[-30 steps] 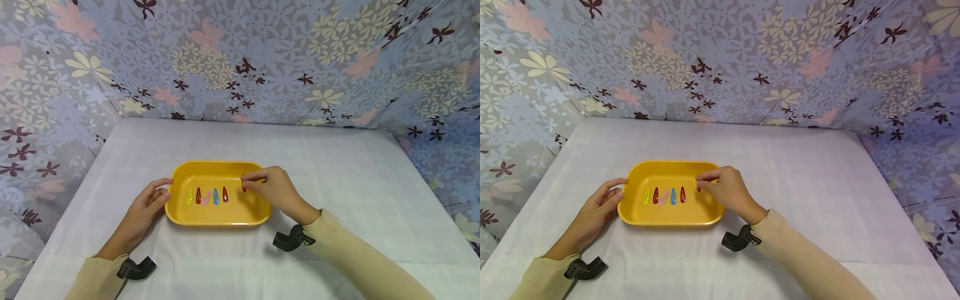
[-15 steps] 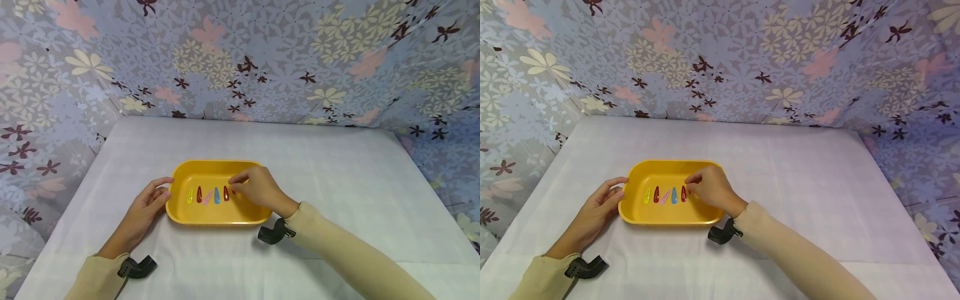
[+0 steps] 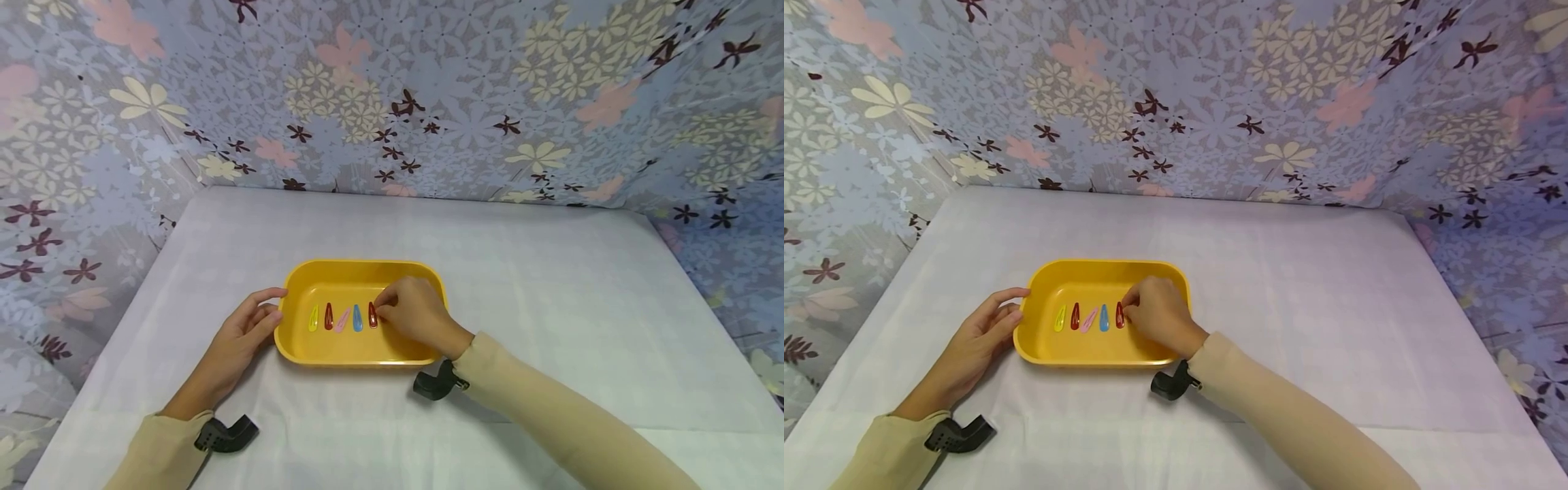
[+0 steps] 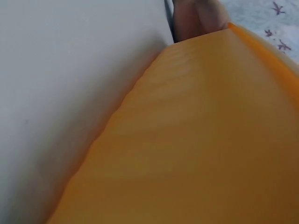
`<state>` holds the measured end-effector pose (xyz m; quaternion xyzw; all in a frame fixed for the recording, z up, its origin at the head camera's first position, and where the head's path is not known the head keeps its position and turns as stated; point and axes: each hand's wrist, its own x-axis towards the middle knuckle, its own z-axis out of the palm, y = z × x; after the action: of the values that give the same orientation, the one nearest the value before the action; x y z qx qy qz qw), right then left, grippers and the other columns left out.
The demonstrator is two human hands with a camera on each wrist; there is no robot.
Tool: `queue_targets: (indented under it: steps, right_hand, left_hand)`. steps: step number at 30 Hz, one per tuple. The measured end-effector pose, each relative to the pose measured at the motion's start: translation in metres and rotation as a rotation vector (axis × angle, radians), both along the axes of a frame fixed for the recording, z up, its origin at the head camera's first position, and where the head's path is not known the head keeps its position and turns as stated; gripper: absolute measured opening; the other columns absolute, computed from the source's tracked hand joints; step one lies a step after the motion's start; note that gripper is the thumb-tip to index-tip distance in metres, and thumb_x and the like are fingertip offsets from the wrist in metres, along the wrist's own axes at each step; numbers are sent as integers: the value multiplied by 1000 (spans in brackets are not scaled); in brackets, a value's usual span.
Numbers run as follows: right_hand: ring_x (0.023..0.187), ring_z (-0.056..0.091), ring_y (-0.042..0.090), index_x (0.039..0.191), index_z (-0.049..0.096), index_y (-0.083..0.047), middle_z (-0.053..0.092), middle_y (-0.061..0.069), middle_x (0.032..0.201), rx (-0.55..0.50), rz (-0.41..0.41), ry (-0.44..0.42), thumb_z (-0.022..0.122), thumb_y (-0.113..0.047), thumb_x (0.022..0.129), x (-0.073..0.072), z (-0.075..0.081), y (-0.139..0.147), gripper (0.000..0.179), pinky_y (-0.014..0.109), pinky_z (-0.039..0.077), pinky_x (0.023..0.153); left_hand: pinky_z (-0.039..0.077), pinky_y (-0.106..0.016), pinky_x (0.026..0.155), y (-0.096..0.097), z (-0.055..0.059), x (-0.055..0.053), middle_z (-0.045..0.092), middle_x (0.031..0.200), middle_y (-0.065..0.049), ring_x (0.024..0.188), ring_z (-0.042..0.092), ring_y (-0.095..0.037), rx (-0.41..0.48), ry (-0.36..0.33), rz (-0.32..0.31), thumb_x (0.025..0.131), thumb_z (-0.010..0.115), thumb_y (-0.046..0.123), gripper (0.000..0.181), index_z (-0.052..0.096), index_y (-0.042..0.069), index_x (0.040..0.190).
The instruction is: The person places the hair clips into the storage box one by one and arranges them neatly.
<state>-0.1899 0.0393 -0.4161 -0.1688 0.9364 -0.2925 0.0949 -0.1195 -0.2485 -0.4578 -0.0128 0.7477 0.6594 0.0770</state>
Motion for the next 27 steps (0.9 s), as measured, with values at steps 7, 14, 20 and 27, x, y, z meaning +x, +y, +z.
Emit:
queue_targets:
  steps: [7, 14, 20, 27]
  right_hand:
    - [75, 59, 14, 86, 81, -12, 74, -3, 85, 35, 13, 41, 78, -7, 88, 2, -1, 0, 5, 27, 50, 68]
    - [70, 58, 13, 90, 77, -9, 70, -3, 81, 24, 15, 65, 76, -5, 89, 4, -1, 1, 5, 25, 49, 64]
    - [56, 47, 15, 104, 59, -11, 67, -2, 86, -133, -45, 158, 75, -6, 92, 11, 26, 16, 20, 26, 40, 51]
    - [52, 48, 17, 105, 63, -13, 67, 0, 89, -167, -80, 277, 74, -12, 94, 10, 65, 66, 16, 29, 43, 50]
  left_hand:
    - [52, -20, 88, 0, 1, -1, 56, 115, -19, 97, 58, -18, 0, 6, -10, 106, 59, 28, 47, 46, 10, 148]
    - [51, -19, 88, 0, 0, -1, 56, 116, -18, 98, 58, -18, 1, -1, -3, 106, 59, 27, 46, 46, 11, 147]
    - [52, -19, 88, 0, -1, -1, 55, 119, -17, 100, 57, -18, -10, -10, 14, 105, 61, 30, 48, 49, 12, 147]
    - [55, -22, 82, -11, 7, -1, 56, 117, -14, 98, 57, -22, -167, 115, 31, 105, 59, 33, 45, 55, 14, 145]
